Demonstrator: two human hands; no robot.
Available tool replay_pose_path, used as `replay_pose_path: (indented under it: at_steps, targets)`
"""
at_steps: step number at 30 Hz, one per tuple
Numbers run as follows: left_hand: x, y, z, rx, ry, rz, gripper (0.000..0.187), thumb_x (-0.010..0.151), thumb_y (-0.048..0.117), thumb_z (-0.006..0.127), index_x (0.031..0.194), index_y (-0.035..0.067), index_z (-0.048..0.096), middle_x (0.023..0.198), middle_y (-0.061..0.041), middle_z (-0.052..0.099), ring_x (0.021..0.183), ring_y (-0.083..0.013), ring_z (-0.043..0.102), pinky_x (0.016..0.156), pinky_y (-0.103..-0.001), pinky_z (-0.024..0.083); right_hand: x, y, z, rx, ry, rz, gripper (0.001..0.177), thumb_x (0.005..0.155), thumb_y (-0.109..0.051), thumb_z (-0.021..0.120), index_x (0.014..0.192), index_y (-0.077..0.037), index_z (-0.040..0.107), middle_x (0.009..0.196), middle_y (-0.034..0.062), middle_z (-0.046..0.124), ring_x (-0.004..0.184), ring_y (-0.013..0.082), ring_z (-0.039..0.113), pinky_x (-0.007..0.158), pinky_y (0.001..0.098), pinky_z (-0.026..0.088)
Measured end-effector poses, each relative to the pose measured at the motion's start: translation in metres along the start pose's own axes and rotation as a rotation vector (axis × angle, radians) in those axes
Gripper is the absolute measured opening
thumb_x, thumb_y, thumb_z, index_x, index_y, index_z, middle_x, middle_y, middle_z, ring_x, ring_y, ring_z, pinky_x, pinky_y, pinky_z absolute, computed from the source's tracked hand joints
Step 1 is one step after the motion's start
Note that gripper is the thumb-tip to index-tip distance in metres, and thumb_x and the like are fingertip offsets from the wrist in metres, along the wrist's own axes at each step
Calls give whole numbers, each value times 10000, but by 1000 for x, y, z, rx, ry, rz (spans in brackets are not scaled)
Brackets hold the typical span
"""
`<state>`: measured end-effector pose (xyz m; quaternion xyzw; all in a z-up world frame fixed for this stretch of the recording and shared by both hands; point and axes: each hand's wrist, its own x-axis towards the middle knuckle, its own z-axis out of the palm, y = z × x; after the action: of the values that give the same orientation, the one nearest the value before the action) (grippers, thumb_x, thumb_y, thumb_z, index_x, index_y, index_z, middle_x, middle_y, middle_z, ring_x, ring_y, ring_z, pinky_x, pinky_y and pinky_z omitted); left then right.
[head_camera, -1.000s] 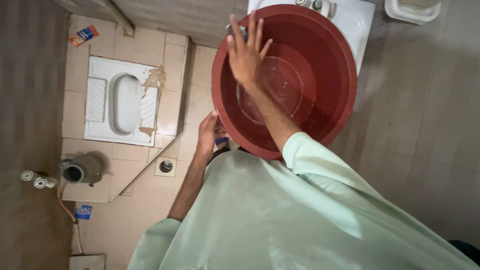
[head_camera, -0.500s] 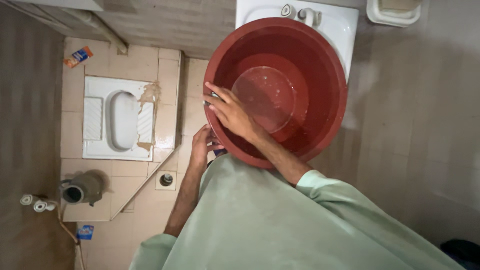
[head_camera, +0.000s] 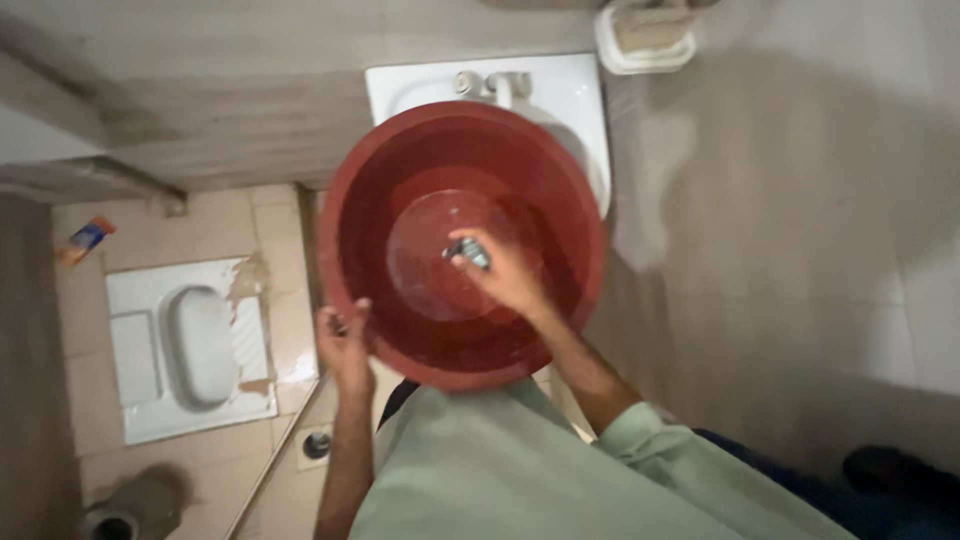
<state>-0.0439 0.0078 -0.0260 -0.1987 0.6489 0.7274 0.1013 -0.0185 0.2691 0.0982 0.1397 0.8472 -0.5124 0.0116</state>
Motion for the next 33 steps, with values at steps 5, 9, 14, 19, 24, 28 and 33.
replay_pose_path:
  at_steps: [5, 9, 14, 19, 24, 28, 33]
  targets:
    - [43, 23, 3, -248, -62, 224, 225, 937, 58, 799, 1033, 117, 604, 991, 20, 611, 881, -80, 541, 803, -236, 473, 11, -23, -136, 165, 427, 53, 293, 923, -192, 796, 1200, -132, 721, 1020, 12, 619, 732, 127, 580, 617, 284, 490]
    - [54, 48, 5, -51, -24, 76, 216, 938, 131, 800, 1048, 87, 619, 869, -39, 595, 691, -155, 502, 625, -295, 402, 44, -36, -264, -243, 734, -392, 200, 997, -81, 805, 1181, -79, 725, 1105, 29, 712, 918, 112, 655, 785, 274, 547]
    - [50, 62, 9, 147, 2, 293, 245, 999, 162, 818, 1141, 21, 677, 1018, -37, 669, 903, -106, 582, 839, -254, 484, 124, -32, -360, -299, 609, -484, 199, 943, -45, 852, 1126, -27, 777, 1065, 92, 748, 847, 178, 669, 748, 312, 522]
    - [41, 64, 15, 116, 75, 206, 289, 959, 161, 829, 1156, 11, 679, 1027, -40, 675, 914, -116, 602, 844, -273, 502, 177, -23, -392, -599, 328, -577, 213, 869, -119, 899, 1053, -53, 813, 1013, 104, 770, 868, 217, 713, 801, 348, 563]
    - [28, 63, 18, 115, 106, 176, 312, 965, 152, 824, 1188, -15, 681, 1058, -44, 687, 937, -130, 613, 851, -282, 504, 189, -23, -399, -641, 300, -400, 293, 742, -195, 948, 1001, -105, 842, 889, 87, 758, 747, 220, 695, 705, 348, 546]
    - [21, 63, 21, 153, 115, 211, 350, 966, 148, 820, 1240, -22, 685, 1101, -66, 698, 973, -134, 621, 896, -277, 505, 199, -25, -396, -742, 328, -394, 290, 718, -241, 955, 917, -84, 813, 857, 89, 752, 742, 228, 703, 692, 355, 543]
    - [21, 65, 23, 138, 158, 156, 342, 930, 145, 817, 1217, -3, 703, 1081, -65, 715, 955, -127, 641, 878, -268, 519, 207, -22, -399, -830, 281, -375, 275, 723, -230, 917, 939, -94, 814, 836, 100, 737, 720, 244, 688, 701, 369, 536]
